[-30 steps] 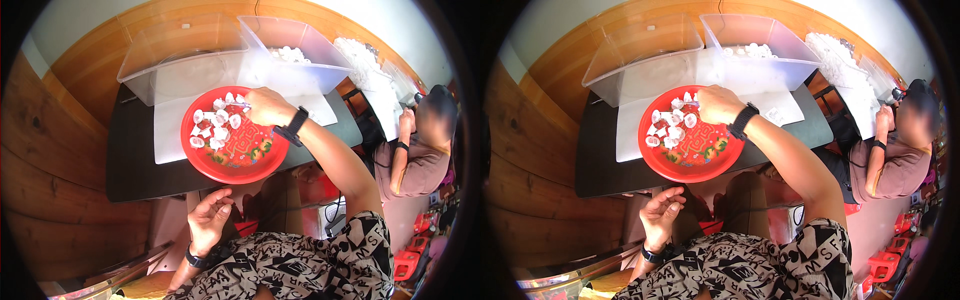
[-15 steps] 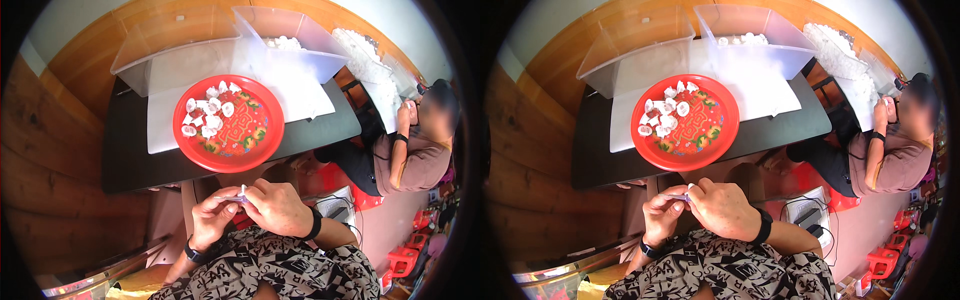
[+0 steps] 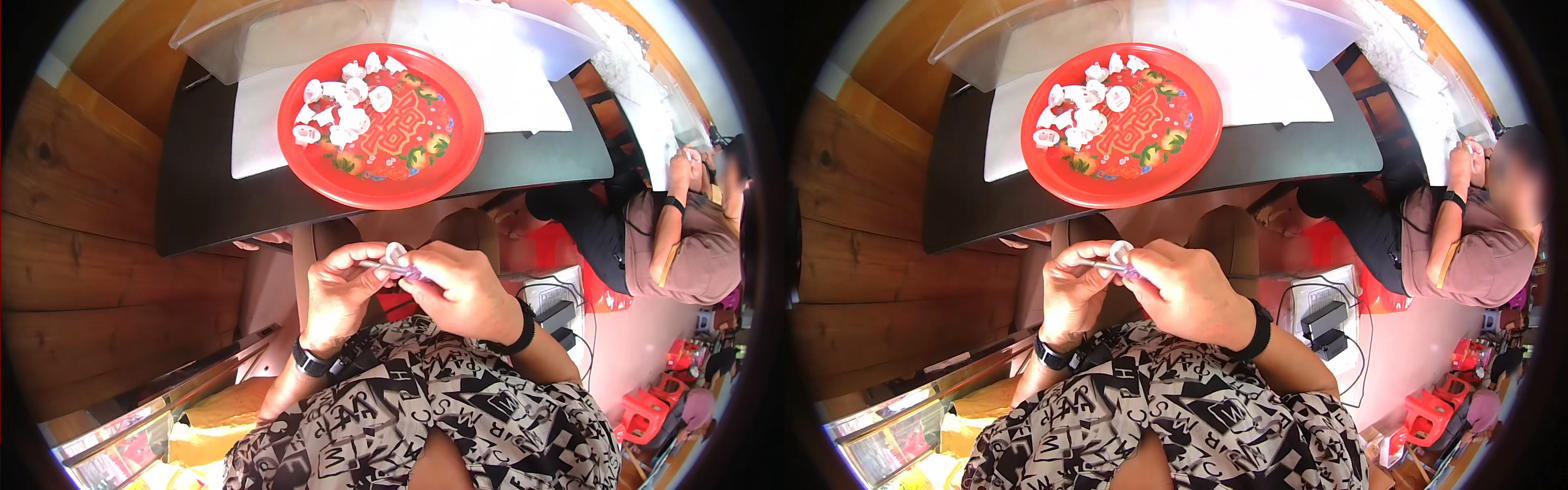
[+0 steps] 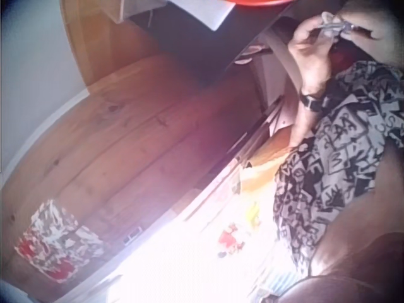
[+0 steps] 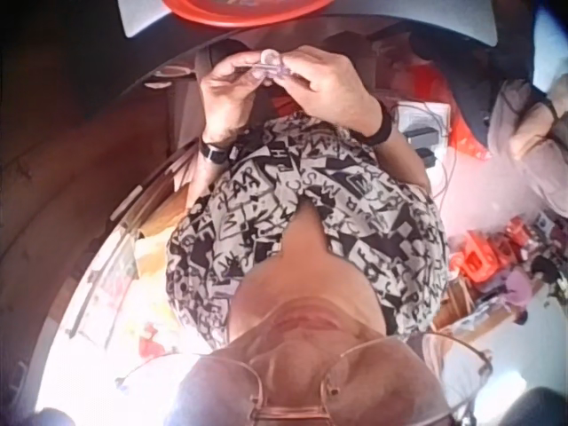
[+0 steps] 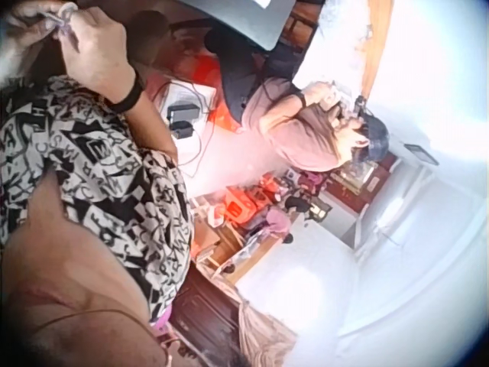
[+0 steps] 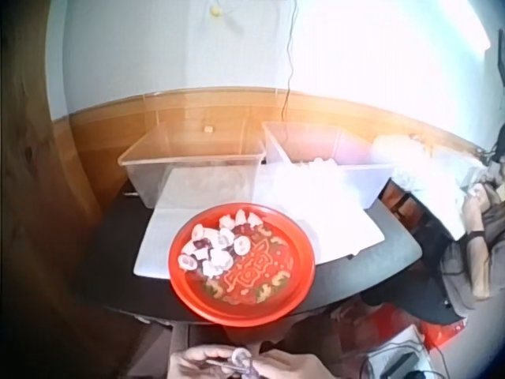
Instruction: Manually assembling or inspecting small white plastic components at a workspace.
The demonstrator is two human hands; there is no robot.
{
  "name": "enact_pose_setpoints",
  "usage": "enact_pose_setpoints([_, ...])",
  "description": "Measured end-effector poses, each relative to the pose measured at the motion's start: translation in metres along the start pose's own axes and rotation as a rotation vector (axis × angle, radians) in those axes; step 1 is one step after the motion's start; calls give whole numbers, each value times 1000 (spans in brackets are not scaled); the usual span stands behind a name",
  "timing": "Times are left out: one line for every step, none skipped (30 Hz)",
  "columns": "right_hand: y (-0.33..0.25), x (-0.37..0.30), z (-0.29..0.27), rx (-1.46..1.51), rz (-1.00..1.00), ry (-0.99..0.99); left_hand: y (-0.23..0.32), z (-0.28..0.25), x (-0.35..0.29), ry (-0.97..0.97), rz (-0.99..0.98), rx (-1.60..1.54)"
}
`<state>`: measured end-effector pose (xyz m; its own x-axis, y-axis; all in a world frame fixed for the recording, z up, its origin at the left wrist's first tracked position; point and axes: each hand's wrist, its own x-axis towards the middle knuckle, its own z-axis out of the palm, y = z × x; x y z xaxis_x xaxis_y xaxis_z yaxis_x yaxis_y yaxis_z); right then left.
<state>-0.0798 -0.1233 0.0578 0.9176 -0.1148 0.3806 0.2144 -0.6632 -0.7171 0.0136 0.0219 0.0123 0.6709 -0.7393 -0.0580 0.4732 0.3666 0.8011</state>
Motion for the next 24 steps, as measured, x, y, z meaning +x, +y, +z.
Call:
enact_pose_setpoints([1,0,0,74,19,52,-2,-1,1,-32,30,-31])
enact_pose_setpoints([1,-2,0,76,22,50,-3,-2,0,-64,60,-63])
enact_pose_setpoints([2,-5,1,171,124,77,-3,-3,-1,-74,46,-40])
enact_pose_setpoints([3,-8,3,265,225,104,-3,-2,-2,-71,44,-40])
enact_pose_setpoints([3,-10,7,325,263,123,-3,-1,-2,-73,53,-46])
enact_pose_setpoints([2,-10,7,325,266,124,-3,0,-2,-74,62,-51])
enact_pose_setpoints([1,-10,7,400,354,109,-3,0,-2,-75,59,-52])
enact_pose_setpoints([1,-10,7,476,440,93,-3,-1,-2,-93,68,-38])
enact_pose_setpoints([2,-10,7,476,442,94,-3,-1,-2,-110,76,-23])
enact_pose_setpoints([3,-9,7,519,487,85,-2,0,-2,-110,75,-23])
enact_pose_setpoints([4,-8,7,563,532,74,-1,1,-2,-113,84,-6])
enact_pose_setpoints([3,-8,7,563,533,73,-1,1,-2,-117,94,12])
enact_pose_setpoints([3,-8,6,582,590,64,-2,-1,-3,-115,94,12])
enact_pose_setpoints([2,-8,6,599,646,55,-3,-2,-4,-111,82,-3])
enact_pose_setpoints([2,-8,7,599,647,54,-4,-3,-4,-107,70,-18])
enact_pose_setpoints([1,-9,9,577,614,83,-3,-3,-5,-105,70,-18])
enact_pose_setpoints([1,-9,11,556,580,112,-2,-3,-5,-104,80,21])
enact_pose_setpoints([1,-10,13,556,581,110,-1,-2,-5,-103,89,60])
enact_pose_setpoints([1,-11,14,535,541,120,0,-1,-6,-101,89,60])
enact_pose_setpoints([1,-11,16,514,499,130,1,1,-7,-83,74,105])
enact_pose_setpoints([1,-11,17,513,498,128,1,1,-7,-64,59,150])
enact_pose_setpoints([1,-11,18,483,470,144,0,0,-7,-63,60,149])
enact_pose_setpoints([1,-11,19,452,442,160,-2,-1,-7,-73,74,153])
enact_pose_setpoints([2,-11,20,452,442,159,-3,-2,-7,-84,89,157])
